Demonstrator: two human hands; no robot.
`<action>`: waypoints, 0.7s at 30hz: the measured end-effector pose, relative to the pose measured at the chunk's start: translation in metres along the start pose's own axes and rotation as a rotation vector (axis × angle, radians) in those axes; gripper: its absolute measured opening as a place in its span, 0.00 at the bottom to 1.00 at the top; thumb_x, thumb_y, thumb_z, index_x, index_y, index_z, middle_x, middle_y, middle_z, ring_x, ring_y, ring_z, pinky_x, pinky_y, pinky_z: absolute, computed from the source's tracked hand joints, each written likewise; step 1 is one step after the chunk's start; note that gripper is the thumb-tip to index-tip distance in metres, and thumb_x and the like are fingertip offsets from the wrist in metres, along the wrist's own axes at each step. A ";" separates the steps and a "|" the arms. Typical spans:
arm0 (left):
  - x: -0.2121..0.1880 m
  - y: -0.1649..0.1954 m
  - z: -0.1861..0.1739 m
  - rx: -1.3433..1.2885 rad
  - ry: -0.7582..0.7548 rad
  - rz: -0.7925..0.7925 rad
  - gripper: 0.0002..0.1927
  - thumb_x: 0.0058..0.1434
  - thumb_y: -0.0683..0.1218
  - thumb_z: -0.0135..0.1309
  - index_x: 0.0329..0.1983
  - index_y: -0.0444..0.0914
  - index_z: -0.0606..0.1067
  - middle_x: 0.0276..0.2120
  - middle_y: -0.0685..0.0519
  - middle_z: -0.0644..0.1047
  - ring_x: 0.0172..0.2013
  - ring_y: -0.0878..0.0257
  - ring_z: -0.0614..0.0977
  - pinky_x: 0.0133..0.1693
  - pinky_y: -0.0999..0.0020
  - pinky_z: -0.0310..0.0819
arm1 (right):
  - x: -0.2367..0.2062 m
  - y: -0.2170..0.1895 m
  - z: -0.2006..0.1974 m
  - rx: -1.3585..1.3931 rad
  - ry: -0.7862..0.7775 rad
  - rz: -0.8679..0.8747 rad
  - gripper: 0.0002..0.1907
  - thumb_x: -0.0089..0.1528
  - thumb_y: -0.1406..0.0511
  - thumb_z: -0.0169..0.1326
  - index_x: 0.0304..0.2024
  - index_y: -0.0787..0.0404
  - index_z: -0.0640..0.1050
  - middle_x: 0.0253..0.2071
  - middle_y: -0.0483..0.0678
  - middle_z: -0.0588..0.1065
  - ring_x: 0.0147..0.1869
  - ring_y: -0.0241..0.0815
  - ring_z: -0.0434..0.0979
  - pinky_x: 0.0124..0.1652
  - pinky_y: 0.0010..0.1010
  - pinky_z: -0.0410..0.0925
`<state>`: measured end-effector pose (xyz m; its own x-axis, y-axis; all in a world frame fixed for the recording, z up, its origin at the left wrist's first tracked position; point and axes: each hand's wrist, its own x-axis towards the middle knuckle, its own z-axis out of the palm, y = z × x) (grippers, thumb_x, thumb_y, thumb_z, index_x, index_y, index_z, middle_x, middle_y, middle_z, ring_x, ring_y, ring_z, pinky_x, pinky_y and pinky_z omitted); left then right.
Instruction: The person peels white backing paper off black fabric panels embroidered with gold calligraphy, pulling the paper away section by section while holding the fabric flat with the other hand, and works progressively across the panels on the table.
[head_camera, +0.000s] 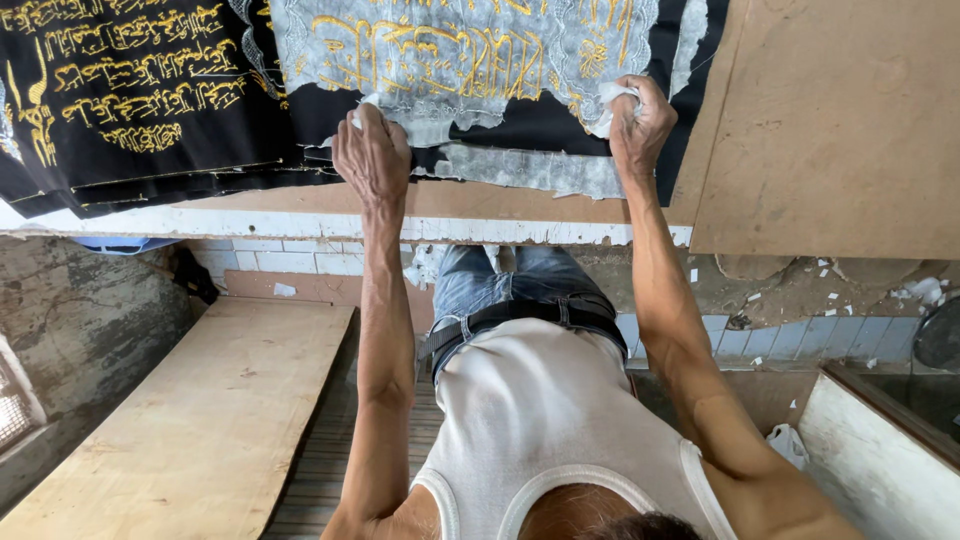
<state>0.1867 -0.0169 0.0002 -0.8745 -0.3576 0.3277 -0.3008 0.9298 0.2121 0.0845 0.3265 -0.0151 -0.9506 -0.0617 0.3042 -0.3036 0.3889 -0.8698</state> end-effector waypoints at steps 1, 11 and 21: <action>0.001 -0.001 -0.004 -0.043 -0.042 0.031 0.05 0.65 0.42 0.56 0.39 0.38 0.72 0.31 0.50 0.74 0.33 0.59 0.74 0.35 0.60 0.69 | 0.000 0.000 0.000 -0.003 -0.006 -0.001 0.09 0.61 0.76 0.46 0.41 0.72 0.77 0.33 0.55 0.78 0.35 0.42 0.81 0.38 0.31 0.72; -0.018 0.058 -0.022 -0.143 -0.008 0.218 0.15 0.68 0.55 0.53 0.39 0.38 0.73 0.40 0.46 0.69 0.42 0.52 0.70 0.42 0.51 0.64 | -0.002 0.005 -0.001 -0.006 -0.023 -0.011 0.09 0.63 0.75 0.46 0.40 0.72 0.77 0.34 0.54 0.78 0.36 0.41 0.80 0.38 0.30 0.73; 0.002 -0.061 -0.011 0.168 0.025 0.168 0.05 0.71 0.44 0.55 0.38 0.38 0.74 0.31 0.53 0.69 0.31 0.62 0.70 0.30 0.66 0.67 | -0.003 0.002 -0.002 -0.001 -0.011 0.007 0.09 0.62 0.75 0.46 0.40 0.72 0.77 0.33 0.53 0.77 0.35 0.40 0.80 0.38 0.30 0.73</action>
<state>0.2072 -0.0750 -0.0021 -0.9087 -0.1969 0.3682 -0.2127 0.9771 -0.0023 0.0865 0.3298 -0.0170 -0.9533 -0.0694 0.2939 -0.2971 0.3898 -0.8716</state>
